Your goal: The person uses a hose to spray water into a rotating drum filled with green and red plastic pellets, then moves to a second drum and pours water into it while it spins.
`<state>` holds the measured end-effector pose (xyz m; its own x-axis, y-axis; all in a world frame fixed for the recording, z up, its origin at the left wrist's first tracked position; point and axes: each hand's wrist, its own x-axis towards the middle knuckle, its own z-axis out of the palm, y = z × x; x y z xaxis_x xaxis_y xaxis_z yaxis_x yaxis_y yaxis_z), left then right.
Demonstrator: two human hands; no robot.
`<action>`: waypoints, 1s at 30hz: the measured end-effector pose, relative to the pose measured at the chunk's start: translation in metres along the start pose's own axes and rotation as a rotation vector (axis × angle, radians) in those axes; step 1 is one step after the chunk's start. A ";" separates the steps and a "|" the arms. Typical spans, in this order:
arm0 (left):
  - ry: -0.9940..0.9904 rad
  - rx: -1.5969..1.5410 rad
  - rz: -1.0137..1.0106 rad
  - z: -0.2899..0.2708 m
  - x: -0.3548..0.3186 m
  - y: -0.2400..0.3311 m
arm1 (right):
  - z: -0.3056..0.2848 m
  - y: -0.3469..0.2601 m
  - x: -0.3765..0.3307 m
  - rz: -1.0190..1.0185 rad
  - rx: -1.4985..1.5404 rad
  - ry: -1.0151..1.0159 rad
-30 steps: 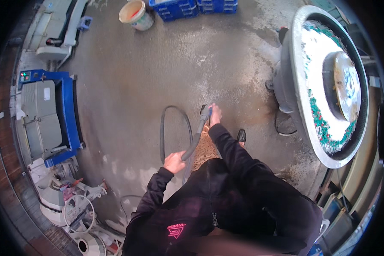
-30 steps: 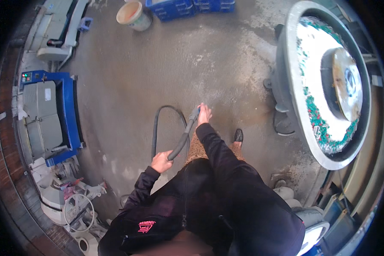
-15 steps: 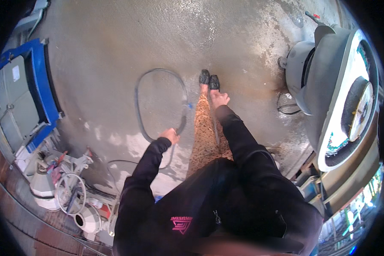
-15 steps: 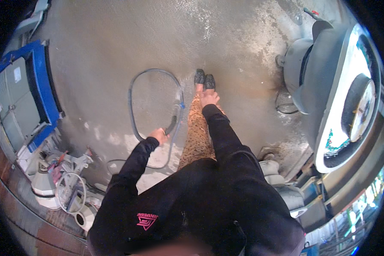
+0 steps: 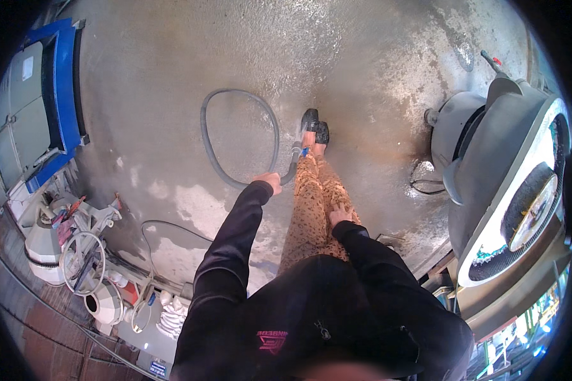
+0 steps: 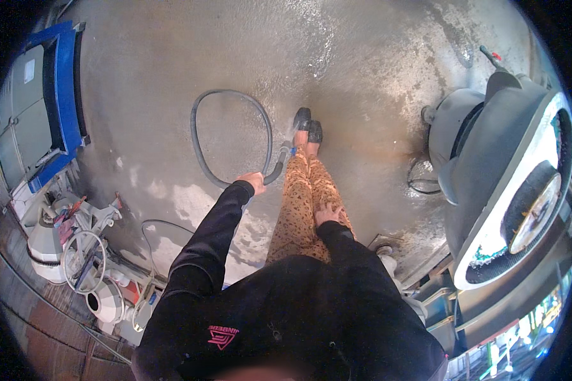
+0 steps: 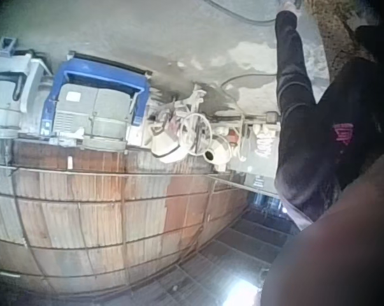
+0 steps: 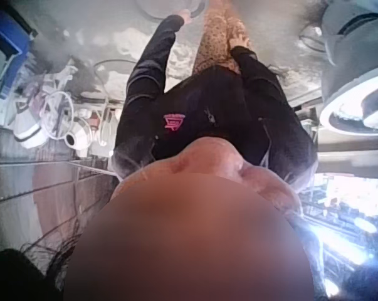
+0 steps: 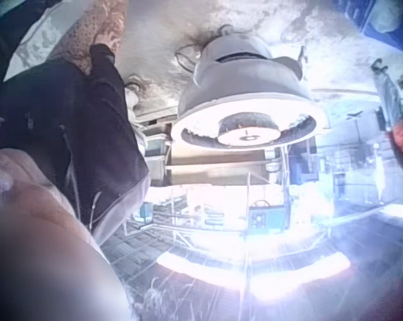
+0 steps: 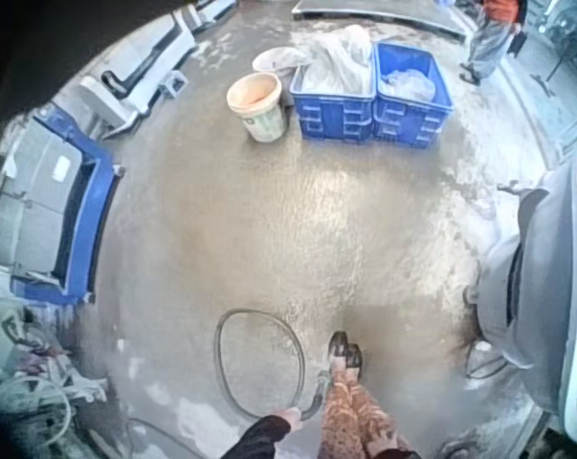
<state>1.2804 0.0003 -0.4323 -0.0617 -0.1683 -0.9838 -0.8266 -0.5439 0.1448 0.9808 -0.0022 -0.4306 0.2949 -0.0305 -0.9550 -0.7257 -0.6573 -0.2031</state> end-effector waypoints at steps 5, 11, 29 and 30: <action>-0.077 0.056 -0.032 0.011 0.033 0.019 | 0.006 0.003 0.004 0.147 0.544 0.117; -0.039 0.168 -0.041 0.026 0.041 0.035 | -0.012 -0.038 -0.005 -0.019 0.470 -0.102; -0.007 0.256 -0.141 0.026 0.078 0.083 | 0.049 -0.012 0.002 -0.030 0.950 0.215; 0.002 0.302 -0.108 0.026 0.080 0.080 | 0.047 -0.012 0.004 -0.034 0.943 0.205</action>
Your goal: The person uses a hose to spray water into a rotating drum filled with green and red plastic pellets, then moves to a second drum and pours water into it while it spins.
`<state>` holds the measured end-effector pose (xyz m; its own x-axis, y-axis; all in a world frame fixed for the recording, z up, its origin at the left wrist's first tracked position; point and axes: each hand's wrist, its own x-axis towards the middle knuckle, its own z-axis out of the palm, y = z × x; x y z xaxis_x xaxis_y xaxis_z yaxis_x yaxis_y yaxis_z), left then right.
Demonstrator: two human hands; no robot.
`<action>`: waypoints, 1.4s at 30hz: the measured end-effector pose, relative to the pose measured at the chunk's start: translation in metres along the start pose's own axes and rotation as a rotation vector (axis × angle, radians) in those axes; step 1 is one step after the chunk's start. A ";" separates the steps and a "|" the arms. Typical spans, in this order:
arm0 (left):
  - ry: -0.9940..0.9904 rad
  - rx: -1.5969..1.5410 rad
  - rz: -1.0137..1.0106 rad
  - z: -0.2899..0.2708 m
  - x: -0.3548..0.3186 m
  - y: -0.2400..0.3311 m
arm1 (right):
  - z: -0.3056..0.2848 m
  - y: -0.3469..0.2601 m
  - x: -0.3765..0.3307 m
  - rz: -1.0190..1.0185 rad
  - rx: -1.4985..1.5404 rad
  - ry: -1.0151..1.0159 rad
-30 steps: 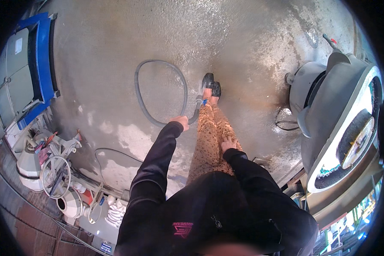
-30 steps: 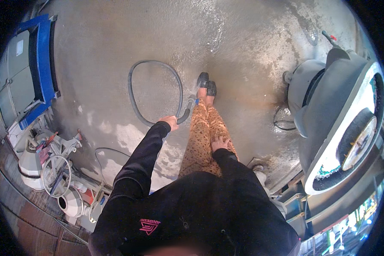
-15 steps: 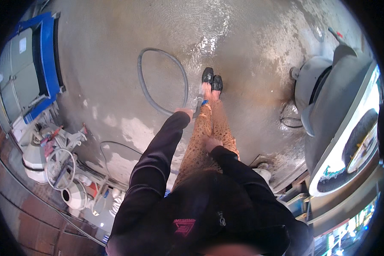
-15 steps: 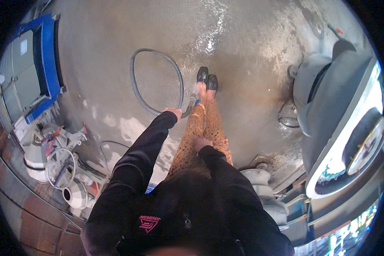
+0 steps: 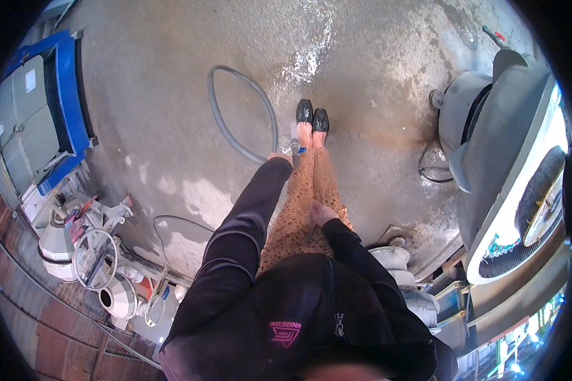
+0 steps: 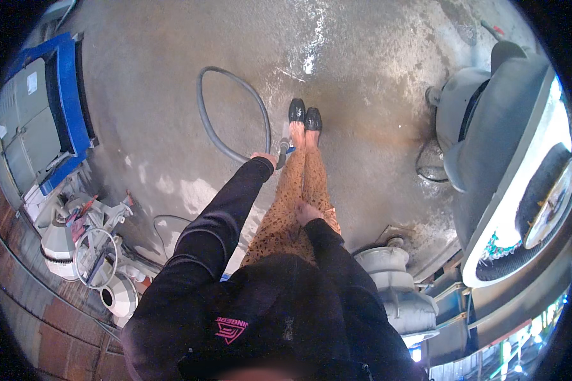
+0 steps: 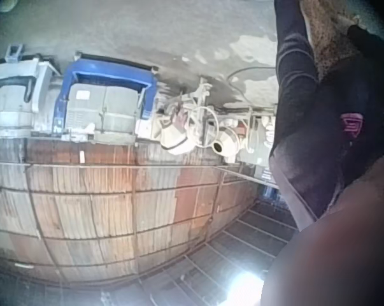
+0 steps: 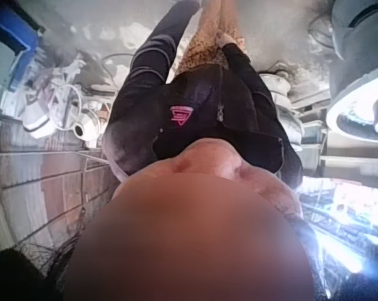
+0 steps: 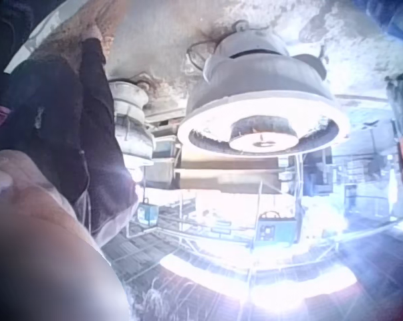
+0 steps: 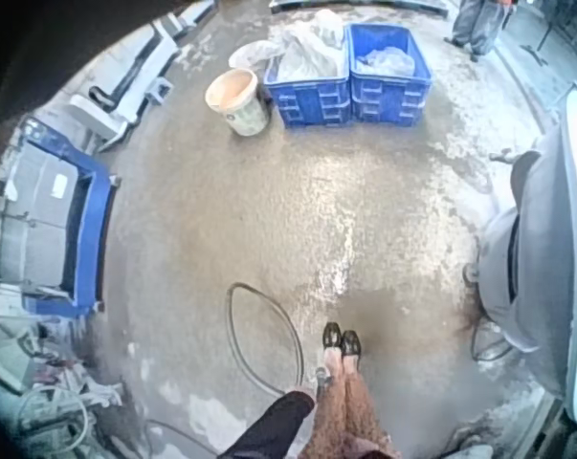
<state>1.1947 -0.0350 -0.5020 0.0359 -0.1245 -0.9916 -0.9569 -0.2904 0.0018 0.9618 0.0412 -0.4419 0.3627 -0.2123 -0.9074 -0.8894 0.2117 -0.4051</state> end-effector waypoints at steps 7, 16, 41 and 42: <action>0.045 0.123 0.161 0.012 0.002 -0.008 | -0.017 -0.018 -0.002 0.055 0.059 -0.163; 0.018 0.171 0.111 0.046 0.042 -0.004 | -0.004 -0.013 -0.011 0.012 -0.240 -0.250; 0.213 0.121 0.090 0.020 0.057 0.047 | 0.012 0.005 0.006 0.005 -0.220 -0.126; 0.226 0.032 0.066 0.016 0.057 0.048 | 0.007 0.006 0.011 0.091 -0.256 -0.175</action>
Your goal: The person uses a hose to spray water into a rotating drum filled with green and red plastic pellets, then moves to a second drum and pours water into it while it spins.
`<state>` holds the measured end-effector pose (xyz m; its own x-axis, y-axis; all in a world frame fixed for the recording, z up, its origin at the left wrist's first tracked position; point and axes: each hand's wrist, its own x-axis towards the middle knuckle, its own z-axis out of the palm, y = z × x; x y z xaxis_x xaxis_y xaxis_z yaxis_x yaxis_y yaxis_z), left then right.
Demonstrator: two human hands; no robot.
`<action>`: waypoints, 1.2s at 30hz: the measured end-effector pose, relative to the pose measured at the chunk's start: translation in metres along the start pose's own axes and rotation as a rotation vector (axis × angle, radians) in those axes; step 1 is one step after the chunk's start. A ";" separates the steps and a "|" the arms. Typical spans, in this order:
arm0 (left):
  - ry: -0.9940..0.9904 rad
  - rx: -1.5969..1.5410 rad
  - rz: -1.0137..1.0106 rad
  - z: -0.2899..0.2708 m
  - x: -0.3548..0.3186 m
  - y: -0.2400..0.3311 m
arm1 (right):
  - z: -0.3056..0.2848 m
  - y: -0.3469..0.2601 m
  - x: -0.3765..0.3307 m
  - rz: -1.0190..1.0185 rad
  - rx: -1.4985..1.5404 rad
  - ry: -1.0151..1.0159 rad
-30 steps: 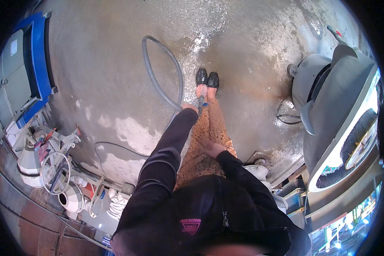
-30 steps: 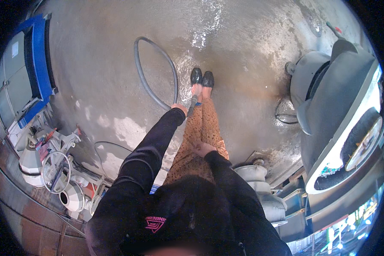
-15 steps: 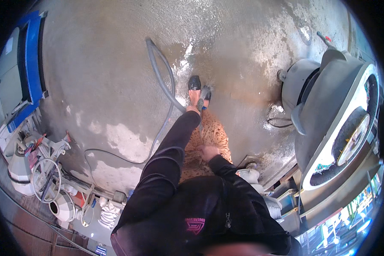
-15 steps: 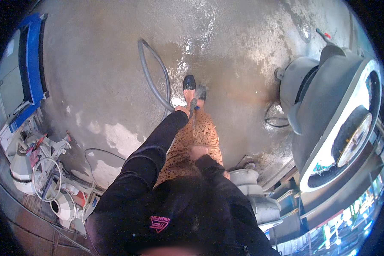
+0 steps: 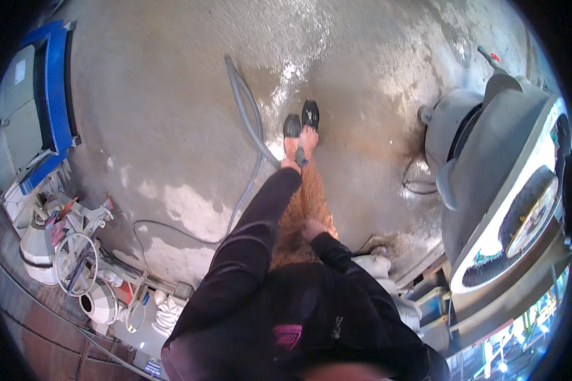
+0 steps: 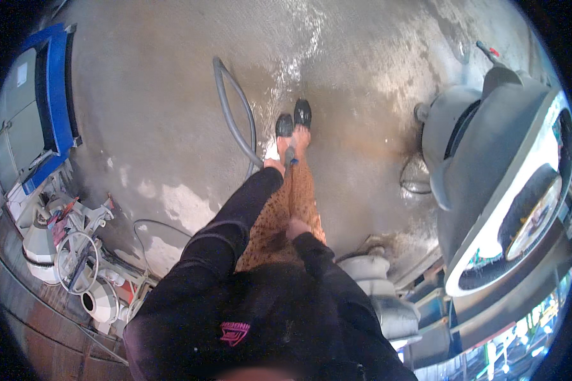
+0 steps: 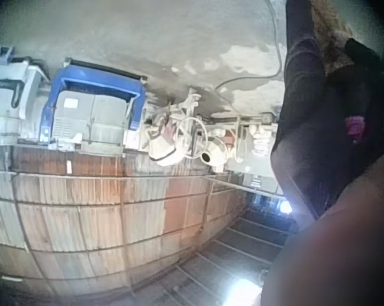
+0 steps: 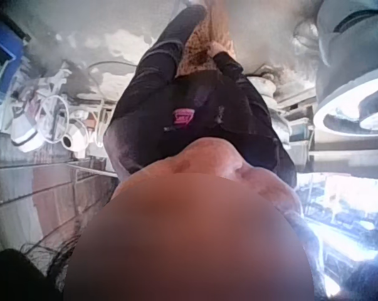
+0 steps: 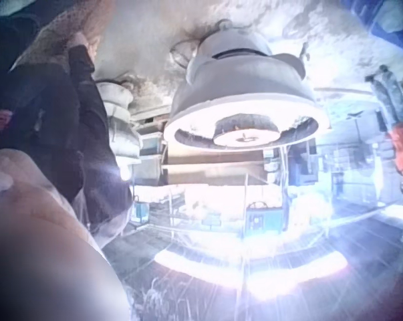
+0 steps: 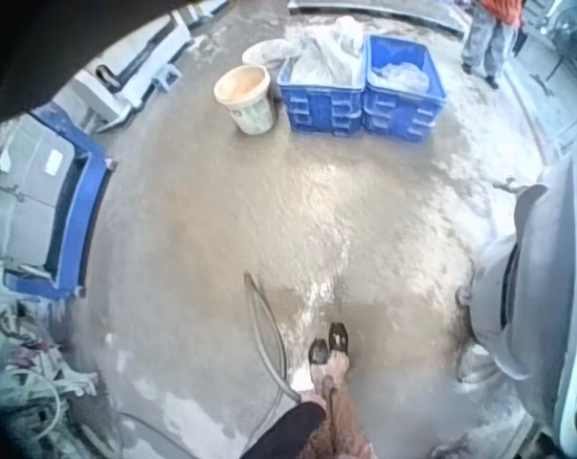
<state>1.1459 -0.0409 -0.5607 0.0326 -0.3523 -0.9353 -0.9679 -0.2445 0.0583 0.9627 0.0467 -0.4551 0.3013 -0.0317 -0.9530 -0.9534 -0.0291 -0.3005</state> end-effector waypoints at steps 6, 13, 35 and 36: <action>-0.050 0.199 0.167 -0.009 0.008 0.015 | -0.014 0.012 -0.014 -0.217 0.147 0.033; -0.093 0.316 0.203 0.000 0.026 0.027 | -0.005 0.006 -0.014 -0.208 0.222 0.079; 0.001 0.220 0.167 0.029 0.037 -0.049 | -0.026 -0.096 -0.033 -0.230 0.050 0.146; 0.010 0.212 0.143 0.025 0.037 -0.050 | -0.029 -0.102 -0.031 -0.288 0.015 0.143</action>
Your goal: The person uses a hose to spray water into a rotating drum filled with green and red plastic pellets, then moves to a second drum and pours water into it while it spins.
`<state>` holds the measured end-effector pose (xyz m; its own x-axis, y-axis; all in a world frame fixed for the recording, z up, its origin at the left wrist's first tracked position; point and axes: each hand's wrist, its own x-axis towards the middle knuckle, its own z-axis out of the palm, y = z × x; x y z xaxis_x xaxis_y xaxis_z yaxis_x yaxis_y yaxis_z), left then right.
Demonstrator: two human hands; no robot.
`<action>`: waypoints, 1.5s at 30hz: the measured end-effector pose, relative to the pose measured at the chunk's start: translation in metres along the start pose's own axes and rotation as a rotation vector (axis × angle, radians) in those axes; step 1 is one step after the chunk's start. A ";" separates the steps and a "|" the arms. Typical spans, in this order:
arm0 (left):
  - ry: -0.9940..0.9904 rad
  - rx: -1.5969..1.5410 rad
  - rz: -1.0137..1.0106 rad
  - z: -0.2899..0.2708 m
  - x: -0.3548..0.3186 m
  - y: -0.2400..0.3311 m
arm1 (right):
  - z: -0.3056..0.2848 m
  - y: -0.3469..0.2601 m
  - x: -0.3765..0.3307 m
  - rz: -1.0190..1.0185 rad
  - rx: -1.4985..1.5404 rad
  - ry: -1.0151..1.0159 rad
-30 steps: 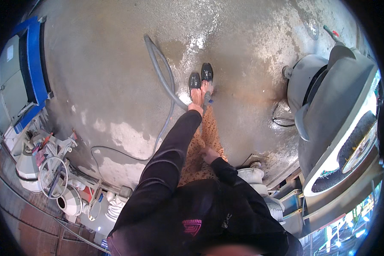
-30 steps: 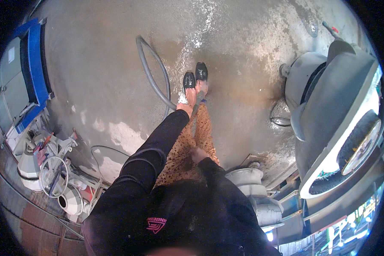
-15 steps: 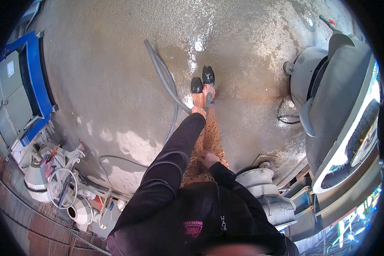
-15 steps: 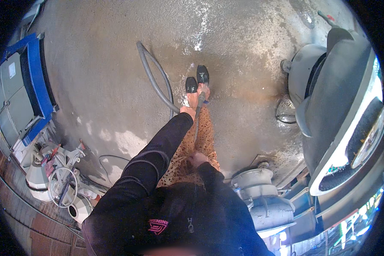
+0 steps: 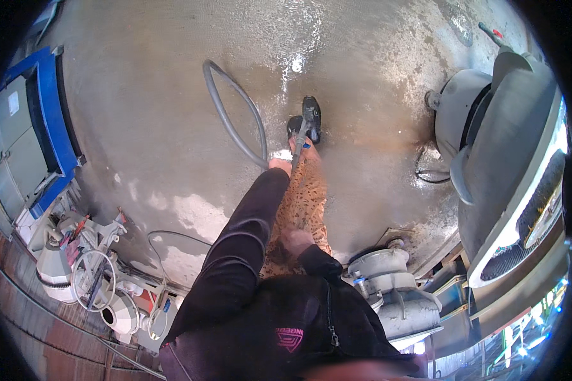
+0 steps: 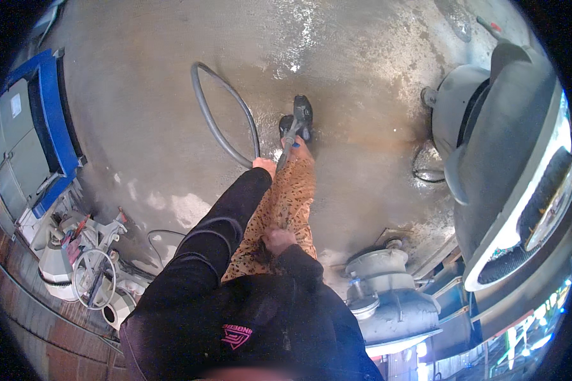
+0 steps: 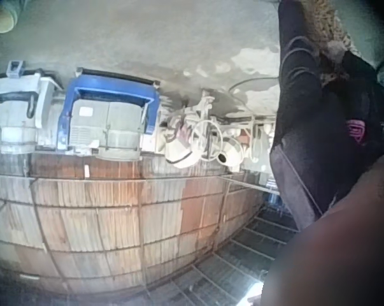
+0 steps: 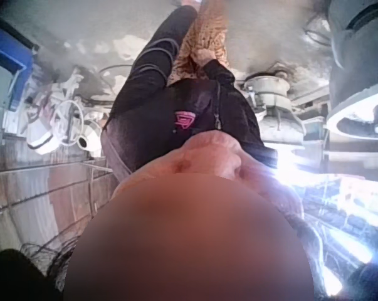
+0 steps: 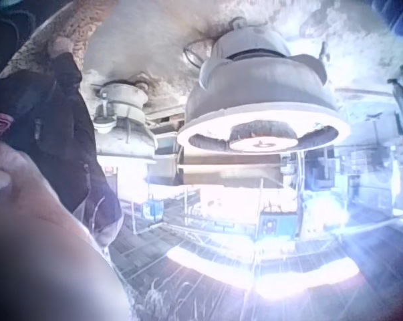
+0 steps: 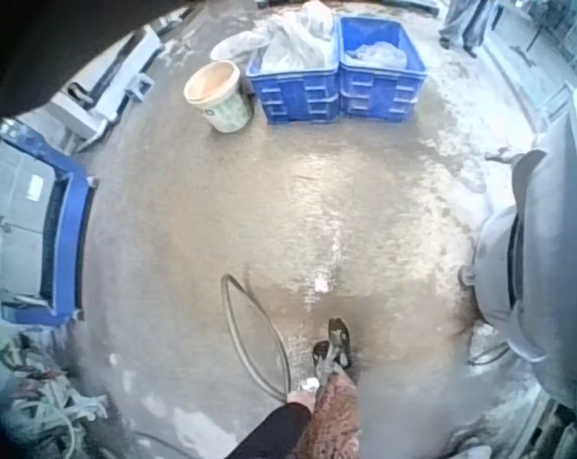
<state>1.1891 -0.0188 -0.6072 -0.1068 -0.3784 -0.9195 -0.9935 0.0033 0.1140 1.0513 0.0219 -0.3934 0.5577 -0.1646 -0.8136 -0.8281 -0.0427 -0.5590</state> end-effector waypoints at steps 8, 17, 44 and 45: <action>-0.094 0.065 0.037 -0.027 -0.007 -0.009 | -0.003 -0.006 0.005 0.017 0.044 -0.181; -0.162 0.120 0.147 -0.001 -0.004 0.015 | 0.036 0.059 -0.003 0.245 0.017 -0.227; -0.005 0.040 -0.057 -0.027 0.029 0.006 | -0.031 0.089 -0.026 0.215 0.307 -0.239; -0.034 0.053 -0.076 -0.029 0.026 0.005 | -0.033 0.091 -0.025 0.025 0.353 -0.119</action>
<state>1.1827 -0.0555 -0.6201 -0.0313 -0.3477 -0.9371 -0.9994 0.0252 0.0241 0.9604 -0.0101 -0.4189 0.5574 -0.0450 -0.8290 -0.7824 0.3055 -0.5427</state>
